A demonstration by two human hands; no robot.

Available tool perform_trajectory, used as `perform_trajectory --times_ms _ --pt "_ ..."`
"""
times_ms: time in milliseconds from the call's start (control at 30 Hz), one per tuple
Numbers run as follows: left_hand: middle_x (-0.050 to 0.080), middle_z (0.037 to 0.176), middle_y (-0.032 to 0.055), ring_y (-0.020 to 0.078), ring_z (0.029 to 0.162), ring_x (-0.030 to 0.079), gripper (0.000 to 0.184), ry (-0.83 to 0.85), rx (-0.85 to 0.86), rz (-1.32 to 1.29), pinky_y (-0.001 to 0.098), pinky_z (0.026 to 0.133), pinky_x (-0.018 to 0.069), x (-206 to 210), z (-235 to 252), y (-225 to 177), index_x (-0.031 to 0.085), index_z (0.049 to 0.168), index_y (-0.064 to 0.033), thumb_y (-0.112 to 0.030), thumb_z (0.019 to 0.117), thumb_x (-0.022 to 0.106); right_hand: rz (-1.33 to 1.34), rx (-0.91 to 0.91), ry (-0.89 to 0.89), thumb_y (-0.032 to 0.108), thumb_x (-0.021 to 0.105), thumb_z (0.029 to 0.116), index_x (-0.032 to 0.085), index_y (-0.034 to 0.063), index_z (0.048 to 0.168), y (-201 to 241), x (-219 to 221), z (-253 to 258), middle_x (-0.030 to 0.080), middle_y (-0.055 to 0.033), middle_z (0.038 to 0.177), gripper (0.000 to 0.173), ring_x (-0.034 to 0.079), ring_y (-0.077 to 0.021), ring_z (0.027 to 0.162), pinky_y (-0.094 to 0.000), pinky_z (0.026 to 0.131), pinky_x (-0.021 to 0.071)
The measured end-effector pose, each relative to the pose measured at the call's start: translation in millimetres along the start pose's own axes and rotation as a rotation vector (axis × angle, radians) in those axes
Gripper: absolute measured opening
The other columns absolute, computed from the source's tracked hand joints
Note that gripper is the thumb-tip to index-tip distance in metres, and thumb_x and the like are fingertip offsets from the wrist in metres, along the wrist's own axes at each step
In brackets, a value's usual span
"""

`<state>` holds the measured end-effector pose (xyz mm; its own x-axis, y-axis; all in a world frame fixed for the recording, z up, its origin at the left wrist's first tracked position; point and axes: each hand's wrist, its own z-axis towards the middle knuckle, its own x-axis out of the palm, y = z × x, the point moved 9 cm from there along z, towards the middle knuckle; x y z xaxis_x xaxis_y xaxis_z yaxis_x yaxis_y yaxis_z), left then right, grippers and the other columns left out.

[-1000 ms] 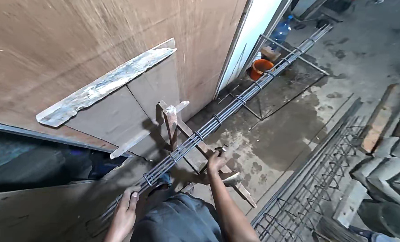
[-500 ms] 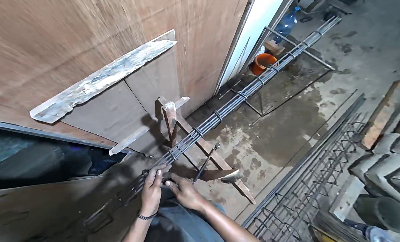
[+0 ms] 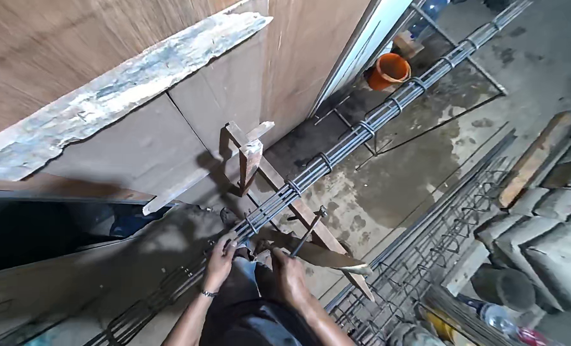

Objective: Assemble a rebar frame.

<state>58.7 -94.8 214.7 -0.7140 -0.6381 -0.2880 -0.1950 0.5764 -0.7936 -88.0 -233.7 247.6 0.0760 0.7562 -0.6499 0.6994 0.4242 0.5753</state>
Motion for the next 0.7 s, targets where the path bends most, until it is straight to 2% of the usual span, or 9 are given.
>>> perform_trajectory --times_ms 33,100,167,267,367,433,467,567,700 --pt "0.065 0.135 0.0165 0.0231 0.128 0.06 0.033 -0.016 -0.021 0.099 0.0398 0.112 0.0459 -6.8 13.8 5.0 0.062 0.135 0.0007 -0.013 0.1063 0.053 -0.097 0.028 0.015 0.02 0.049 0.1042 0.07 0.0211 0.131 4.1 -0.5 7.2 0.075 -0.0151 0.093 0.034 0.073 -0.0365 0.08 -0.058 0.072 0.0576" --pt "0.068 0.131 0.0142 0.0234 0.124 0.063 0.031 0.016 -0.052 0.264 0.0432 0.111 0.0467 -12.2 42.0 13.4 0.067 0.131 -0.0043 -0.018 0.1067 0.053 -0.283 0.039 0.06 0.021 0.049 0.1037 0.066 0.0298 0.137 19.2 3.1 21.1 0.075 -0.0144 0.103 0.038 0.073 -0.0368 0.084 -0.0575 0.071 0.0579" --pt "0.069 0.129 0.0136 0.0251 0.124 0.064 0.032 0.067 -0.094 0.351 0.046 0.111 0.0459 -10.1 62.5 22.4 0.069 0.129 -0.0073 -0.023 0.1073 0.052 -0.423 0.033 0.111 0.018 0.049 0.1028 0.064 0.0285 0.14 35.4 11.3 31.2 0.073 -0.0162 0.112 0.042 0.073 -0.0376 0.084 -0.056 0.07 0.058" --pt "0.07 0.128 0.012 0.026 0.125 0.063 0.033 0.078 -0.163 0.39 0.0479 0.112 0.0445 -6.1 85.6 30.8 0.071 0.127 -0.0099 -0.028 0.1078 0.051 -0.57 0.099 0.299 0.012 0.044 0.1043 0.057 0.0212 0.147 50.6 23.3 48.4 0.067 -0.0218 0.124 0.045 0.072 -0.0413 0.095 -0.0567 0.076 0.0571" --pt "0.069 0.129 0.0134 0.0284 0.126 0.062 0.038 0.129 -0.245 0.42 0.0509 0.111 0.0437 -2.1 97.1 38.6 0.072 0.127 -0.0094 -0.034 0.1081 0.05 -0.646 0.137 0.387 0.013 0.044 0.1047 0.061 0.0121 0.138 57.6 30.0 58.8 0.069 -0.0229 0.119 0.037 0.071 -0.0418 0.1 -0.0572 0.078 0.0574" --pt "0.07 0.123 0.0172 0.0317 0.122 0.063 0.041 0.185 -0.272 0.449 0.0535 0.107 0.045 1.4 103.9 43.1 0.073 0.118 -0.0054 -0.037 0.1085 0.048 -0.683 0.13 0.398 0.014 0.043 0.1051 0.063 0.0087 0.132 63.8 29.9 65.1 0.07 -0.0224 0.116 0.034 0.071 -0.0416 0.101 -0.0569 0.078 0.0576" --pt "0.07 0.12 0.019 0.0333 0.12 0.063 0.043 0.204 -0.276 0.455 0.0544 0.106 0.0453 3.2 106.6 44.5 0.073 0.115 -0.0036 -0.038 0.1086 0.048 -0.699 0.129 0.406 0.014 0.043 0.1051 0.063 0.0087 0.132 67.0 28.5 67.5 0.07 -0.0223 0.116 0.034 0.071 -0.0416 0.101 -0.057 0.078 0.0576" --pt "0.067 0.129 0.0193 0.0337 0.126 0.061 0.047 0.255 -0.328 0.462 0.0544 0.11 0.0434 7.4 105.0 49.4 0.071 0.124 -0.005 -0.041 0.1087 0.046 -0.721 0.123 0.443 0.016 0.041 0.1059 0.062 0.0118 0.135 76.9 23.9 68.2 0.069 -0.0218 0.119 0.036 0.071 -0.0418 0.101 -0.0572 0.078 0.0569" --pt "0.069 0.123 0.0201 0.0344 0.121 0.063 0.047 0.247 -0.349 0.402 0.0552 0.106 0.0457 4.7 108.3 51.0 0.073 0.118 -0.0041 -0.043 0.1072 0.049 -0.75 0.109 0.48 0.014 0.04 0.1059 0.062 0.0097 0.134 80.6 30.7 74.5 0.069 -0.0225 0.118 0.036 0.07 -0.0424 0.103 -0.0573 0.08 0.0571"
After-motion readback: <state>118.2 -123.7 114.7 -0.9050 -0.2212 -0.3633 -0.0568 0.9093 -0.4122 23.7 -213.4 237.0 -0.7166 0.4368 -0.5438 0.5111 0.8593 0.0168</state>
